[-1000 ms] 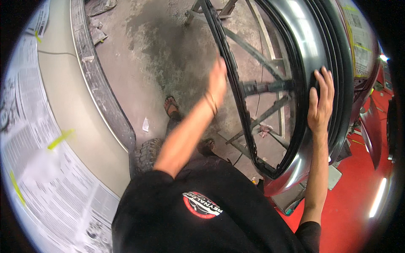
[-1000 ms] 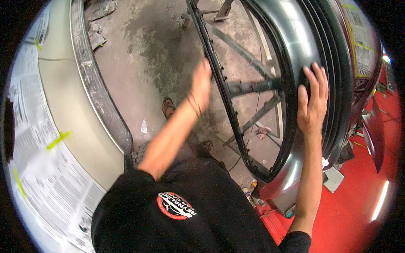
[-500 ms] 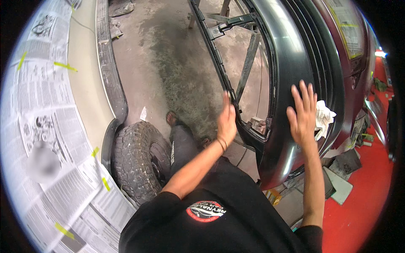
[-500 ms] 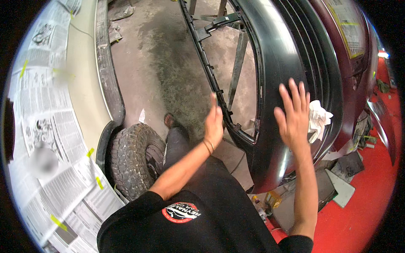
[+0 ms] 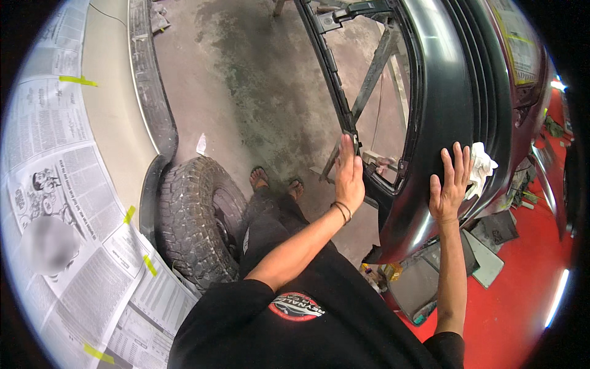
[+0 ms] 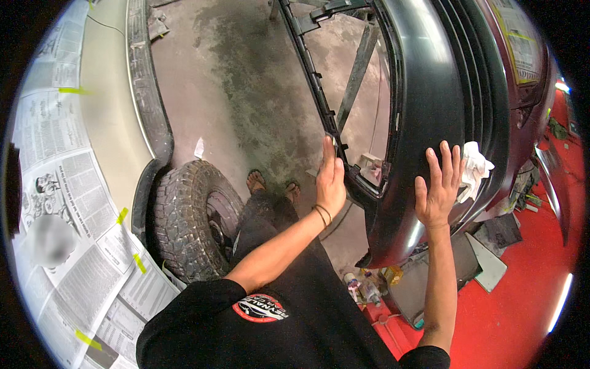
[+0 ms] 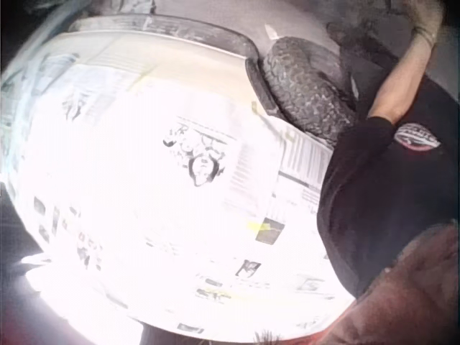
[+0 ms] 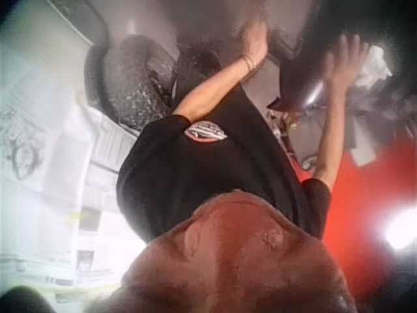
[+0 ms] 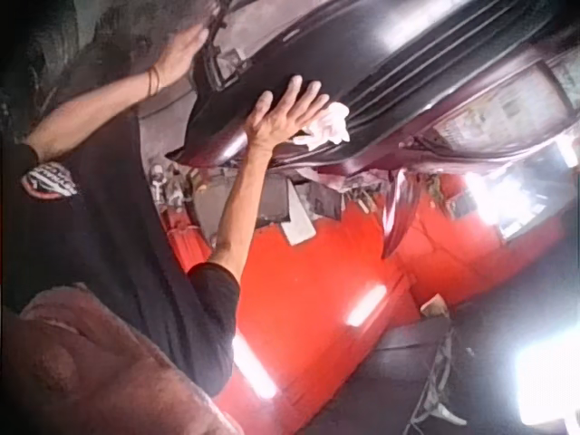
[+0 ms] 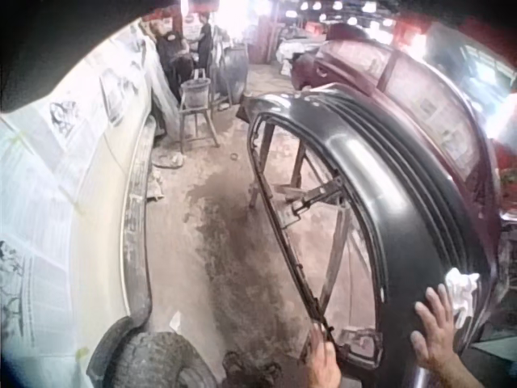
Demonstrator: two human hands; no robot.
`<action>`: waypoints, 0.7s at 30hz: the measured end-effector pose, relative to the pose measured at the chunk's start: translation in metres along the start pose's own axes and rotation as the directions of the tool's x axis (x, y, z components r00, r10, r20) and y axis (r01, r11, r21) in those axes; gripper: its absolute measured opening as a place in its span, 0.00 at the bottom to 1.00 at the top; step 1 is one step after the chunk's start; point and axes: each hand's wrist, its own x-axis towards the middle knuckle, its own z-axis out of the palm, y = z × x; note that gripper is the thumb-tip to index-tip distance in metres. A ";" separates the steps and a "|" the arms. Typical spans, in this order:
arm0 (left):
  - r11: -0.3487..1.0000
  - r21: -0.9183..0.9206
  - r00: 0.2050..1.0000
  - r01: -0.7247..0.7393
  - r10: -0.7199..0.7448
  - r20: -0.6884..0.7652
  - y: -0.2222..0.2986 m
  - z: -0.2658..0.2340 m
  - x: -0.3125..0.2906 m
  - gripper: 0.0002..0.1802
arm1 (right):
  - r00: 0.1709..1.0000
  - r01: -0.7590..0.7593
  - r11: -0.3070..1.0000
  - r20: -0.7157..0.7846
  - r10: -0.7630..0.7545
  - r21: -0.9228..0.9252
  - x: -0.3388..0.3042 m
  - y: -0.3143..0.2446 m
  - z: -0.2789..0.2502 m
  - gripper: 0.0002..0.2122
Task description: The person cleans a detached black car bumper using a white cloth and a sanding block. They wipe the surface and edges of the bumper, then use the sanding block on the grille and other areas. The person repeatedly wipes and sands different sections of the bumper throughout the clip.
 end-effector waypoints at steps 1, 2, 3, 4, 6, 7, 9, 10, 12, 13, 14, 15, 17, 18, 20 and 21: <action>0.998 -0.047 0.999 0.038 -0.038 0.008 -0.003 0.002 0.005 0.34 | 1.000 -0.002 1.000 0.008 0.003 -0.014 -0.002 0.001 0.001 0.26; 0.993 -0.092 0.997 0.077 -0.076 0.020 -0.010 0.004 0.022 0.34 | 1.000 -0.001 1.000 0.008 0.001 -0.018 -0.003 0.001 0.001 0.26; 0.987 -0.113 0.993 0.118 -0.116 0.026 -0.007 0.000 0.052 0.29 | 1.000 -0.006 1.000 0.010 0.006 -0.027 -0.004 0.001 0.001 0.26; 0.979 -0.117 0.986 0.165 -0.163 0.019 0.000 -0.011 0.100 0.26 | 1.000 -0.013 0.999 0.007 0.013 -0.031 -0.006 -0.001 0.001 0.26; 0.961 -0.204 0.981 0.187 -0.193 -0.014 0.017 -0.041 0.202 0.26 | 1.000 0.005 0.999 0.000 -0.005 -0.035 0.001 -0.001 0.001 0.26; 0.911 -0.400 0.990 0.094 -0.128 -0.058 0.019 -0.055 0.243 0.24 | 1.000 0.025 0.999 -0.009 -0.025 -0.033 0.007 0.000 0.000 0.26; 0.800 -0.597 0.989 0.066 -0.132 -0.067 0.024 -0.067 0.264 0.24 | 0.998 0.048 0.999 -0.028 -0.049 -0.020 0.011 0.002 0.003 0.27; 0.793 -0.606 0.993 0.060 -0.107 -0.041 0.019 -0.064 0.261 0.24 | 0.999 0.040 0.999 -0.026 -0.041 -0.020 0.008 0.001 0.004 0.27; 0.802 -0.585 0.983 0.122 -0.180 -0.042 -0.005 -0.033 0.182 0.26 | 0.999 0.026 0.999 -0.024 -0.027 -0.022 0.004 0.000 0.004 0.26; 0.806 -0.531 0.960 0.261 -0.275 0.053 -0.015 -0.018 0.129 0.30 | 0.999 0.016 1.000 -0.027 -0.016 -0.016 0.002 0.001 0.005 0.26; 0.865 -0.459 0.969 0.203 -0.244 -0.030 -0.031 0.006 0.071 0.35 | 0.999 0.023 1.000 -0.029 -0.023 -0.011 0.004 -0.001 0.003 0.26; 0.848 -0.476 0.962 0.233 -0.271 -0.013 -0.033 0.011 0.052 0.34 | 1.000 0.014 1.000 -0.027 -0.014 -0.006 0.000 0.000 0.002 0.26; 0.818 -0.508 0.949 0.270 -0.314 -0.001 -0.039 0.014 0.027 0.32 | 0.999 0.018 1.000 -0.031 -0.018 -0.005 -0.003 0.000 0.002 0.26; 0.803 -0.523 0.943 0.286 -0.333 0.004 -0.041 0.016 0.016 0.32 | 0.999 0.019 1.000 -0.035 -0.019 -0.002 -0.004 0.000 0.002 0.25; 0.767 -0.552 0.926 0.326 -0.376 0.025 -0.044 0.024 -0.009 0.30 | 0.998 0.031 1.000 -0.051 -0.031 0.000 -0.004 0.001 0.002 0.26; 0.805 -0.507 0.937 0.308 -0.350 0.014 -0.044 0.023 0.009 0.30 | 0.997 0.037 0.999 -0.065 -0.038 -0.005 -0.005 0.001 0.002 0.26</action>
